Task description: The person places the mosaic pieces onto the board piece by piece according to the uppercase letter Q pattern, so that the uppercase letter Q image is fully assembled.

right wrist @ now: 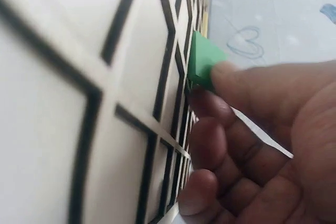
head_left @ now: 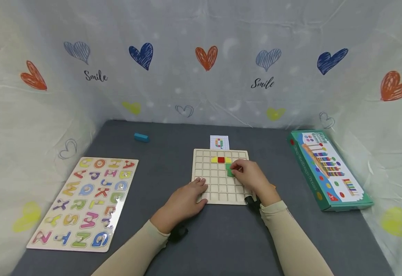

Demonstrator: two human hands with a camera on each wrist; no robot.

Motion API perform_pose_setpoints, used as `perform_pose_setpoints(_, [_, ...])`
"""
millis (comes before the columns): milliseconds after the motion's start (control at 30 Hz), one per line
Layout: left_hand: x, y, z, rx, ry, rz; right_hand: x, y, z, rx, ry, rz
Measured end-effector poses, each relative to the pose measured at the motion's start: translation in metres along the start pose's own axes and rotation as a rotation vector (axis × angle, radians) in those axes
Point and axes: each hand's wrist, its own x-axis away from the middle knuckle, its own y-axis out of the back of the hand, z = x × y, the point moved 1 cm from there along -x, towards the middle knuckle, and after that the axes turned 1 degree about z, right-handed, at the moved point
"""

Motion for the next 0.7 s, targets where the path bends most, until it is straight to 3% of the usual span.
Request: perform_pose_setpoints(700, [0.0012,-0.0018,-0.0016,-0.026,-0.002,-0.016,0.0021,-0.0051,0.0033,0.040,0.003,0.020])
